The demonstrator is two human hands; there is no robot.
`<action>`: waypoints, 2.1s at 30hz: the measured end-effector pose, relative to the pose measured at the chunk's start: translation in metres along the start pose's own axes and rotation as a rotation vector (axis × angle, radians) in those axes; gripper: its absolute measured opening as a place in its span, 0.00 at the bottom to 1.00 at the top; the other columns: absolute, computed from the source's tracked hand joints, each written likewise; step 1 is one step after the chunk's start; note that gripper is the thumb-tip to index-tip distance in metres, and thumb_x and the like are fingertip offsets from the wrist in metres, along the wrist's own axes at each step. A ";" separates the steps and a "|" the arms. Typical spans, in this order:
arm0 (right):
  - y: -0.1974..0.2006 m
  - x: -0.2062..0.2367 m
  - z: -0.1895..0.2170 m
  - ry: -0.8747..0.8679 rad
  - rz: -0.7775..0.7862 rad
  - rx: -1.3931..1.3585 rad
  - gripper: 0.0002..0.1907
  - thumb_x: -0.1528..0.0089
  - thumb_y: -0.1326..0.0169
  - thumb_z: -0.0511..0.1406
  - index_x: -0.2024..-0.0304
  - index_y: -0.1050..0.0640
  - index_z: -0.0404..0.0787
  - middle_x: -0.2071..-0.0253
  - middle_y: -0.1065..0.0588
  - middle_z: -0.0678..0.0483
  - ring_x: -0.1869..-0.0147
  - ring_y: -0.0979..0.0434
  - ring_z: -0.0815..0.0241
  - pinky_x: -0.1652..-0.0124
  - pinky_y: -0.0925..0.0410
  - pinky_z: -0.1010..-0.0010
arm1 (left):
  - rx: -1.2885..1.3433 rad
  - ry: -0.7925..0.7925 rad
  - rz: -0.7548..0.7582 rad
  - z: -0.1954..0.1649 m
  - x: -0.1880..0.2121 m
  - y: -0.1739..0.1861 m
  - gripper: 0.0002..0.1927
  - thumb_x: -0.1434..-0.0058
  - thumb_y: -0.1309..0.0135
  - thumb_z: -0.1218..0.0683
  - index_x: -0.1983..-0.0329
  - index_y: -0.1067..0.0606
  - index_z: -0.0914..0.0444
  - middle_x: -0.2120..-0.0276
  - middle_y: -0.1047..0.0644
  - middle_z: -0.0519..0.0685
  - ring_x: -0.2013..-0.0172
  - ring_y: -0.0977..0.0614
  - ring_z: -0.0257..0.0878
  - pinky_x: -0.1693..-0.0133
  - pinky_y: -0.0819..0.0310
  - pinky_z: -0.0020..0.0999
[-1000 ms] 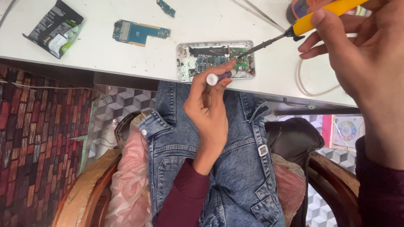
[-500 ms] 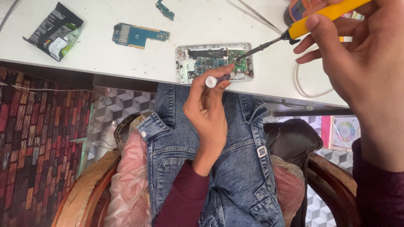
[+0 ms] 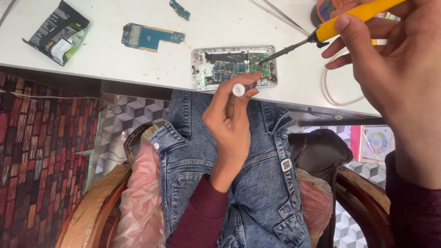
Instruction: The person uses a yellow soldering iron and a small white bottle to apply flux or solder to a disassembled mobile phone motherboard. They repeatedly heat and treat specific areas of the circuit board while seated at a cluttered workbench.
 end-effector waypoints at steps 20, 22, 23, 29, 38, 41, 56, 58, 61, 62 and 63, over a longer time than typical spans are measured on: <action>-0.006 0.006 0.019 0.011 0.013 -0.015 0.09 0.20 0.50 0.26 0.42 0.36 0.33 0.43 0.26 0.47 0.46 0.18 0.58 0.54 0.20 0.73 | -0.287 -0.077 0.062 -0.010 0.003 -0.010 0.11 0.22 0.54 0.60 0.44 0.23 0.68 0.50 0.18 0.54 0.52 0.13 0.39 0.52 0.13 0.29; -0.007 0.006 0.022 0.032 0.023 -0.014 0.09 0.20 0.50 0.26 0.42 0.36 0.33 0.43 0.26 0.47 0.46 0.18 0.58 0.54 0.20 0.74 | -0.295 -0.097 0.059 -0.010 0.004 -0.010 0.12 0.20 0.56 0.59 0.44 0.24 0.68 0.49 0.18 0.54 0.52 0.14 0.38 0.52 0.13 0.28; -0.007 0.006 0.022 0.036 0.024 -0.019 0.09 0.20 0.50 0.25 0.42 0.36 0.33 0.43 0.27 0.48 0.46 0.18 0.59 0.54 0.20 0.74 | -0.289 -0.105 0.058 -0.010 0.005 -0.011 0.12 0.20 0.57 0.59 0.44 0.24 0.68 0.49 0.18 0.53 0.52 0.14 0.38 0.52 0.13 0.28; -0.010 0.005 0.029 0.075 0.036 -0.008 0.07 0.21 0.50 0.24 0.43 0.34 0.30 0.44 0.27 0.46 0.48 0.19 0.58 0.54 0.20 0.73 | -0.227 -0.118 0.092 -0.006 0.009 -0.019 0.10 0.21 0.58 0.63 0.45 0.26 0.69 0.45 0.20 0.55 0.45 0.16 0.42 0.47 0.12 0.31; -0.010 0.003 0.026 0.010 -0.004 -0.019 0.06 0.23 0.52 0.25 0.44 0.30 0.30 0.46 0.25 0.48 0.49 0.20 0.61 0.49 0.21 0.71 | -0.432 -0.238 0.215 -0.013 0.021 -0.041 0.18 0.33 0.56 0.74 0.45 0.26 0.67 0.44 0.21 0.54 0.37 0.21 0.48 0.39 0.22 0.36; -0.009 0.000 0.019 0.012 0.021 -0.003 0.05 0.23 0.54 0.25 0.45 0.29 0.30 0.46 0.25 0.47 0.48 0.20 0.59 0.49 0.21 0.70 | -0.409 -0.209 0.224 -0.013 0.024 -0.047 0.18 0.33 0.55 0.75 0.46 0.25 0.67 0.41 0.22 0.54 0.36 0.21 0.47 0.44 0.18 0.34; -0.002 0.005 -0.002 0.178 0.098 -0.031 0.07 0.20 0.58 0.21 0.40 0.33 0.27 0.45 0.25 0.43 0.48 0.19 0.56 0.46 0.21 0.68 | -0.396 -0.184 0.238 -0.014 0.027 -0.056 0.20 0.36 0.55 0.75 0.45 0.26 0.68 0.41 0.23 0.56 0.35 0.23 0.48 0.48 0.15 0.32; -0.003 0.008 -0.002 0.197 0.098 -0.009 0.07 0.19 0.58 0.20 0.40 0.33 0.26 0.44 0.25 0.42 0.48 0.19 0.55 0.45 0.20 0.67 | -0.382 -0.168 0.226 -0.013 0.027 -0.056 0.20 0.36 0.55 0.75 0.45 0.26 0.68 0.40 0.23 0.56 0.34 0.23 0.49 0.48 0.15 0.33; -0.003 0.008 0.000 0.262 0.128 0.044 0.05 0.18 0.59 0.19 0.41 0.34 0.25 0.43 0.26 0.39 0.47 0.19 0.52 0.43 0.20 0.66 | -0.357 -0.138 0.206 -0.010 0.027 -0.060 0.20 0.37 0.57 0.75 0.46 0.26 0.68 0.38 0.23 0.57 0.33 0.24 0.51 0.49 0.15 0.34; -0.003 0.007 0.000 0.272 0.136 0.041 0.05 0.18 0.59 0.19 0.41 0.34 0.25 0.43 0.26 0.39 0.46 0.19 0.52 0.43 0.20 0.66 | -0.375 -0.158 0.203 -0.011 0.027 -0.061 0.20 0.36 0.57 0.75 0.46 0.26 0.68 0.38 0.24 0.56 0.33 0.24 0.50 0.46 0.15 0.34; -0.003 0.006 -0.001 0.281 0.143 0.037 0.05 0.18 0.59 0.19 0.41 0.34 0.25 0.43 0.26 0.39 0.46 0.19 0.52 0.43 0.20 0.66 | -0.391 -0.178 0.200 -0.012 0.028 -0.063 0.20 0.36 0.57 0.75 0.45 0.26 0.68 0.37 0.24 0.56 0.33 0.25 0.49 0.43 0.16 0.35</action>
Point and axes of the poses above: each hand's wrist, its own x-axis away from the middle knuckle, its own y-axis out of the back of the hand, z = x × y, the point moved 8 cm from there along -x, towards the middle knuckle
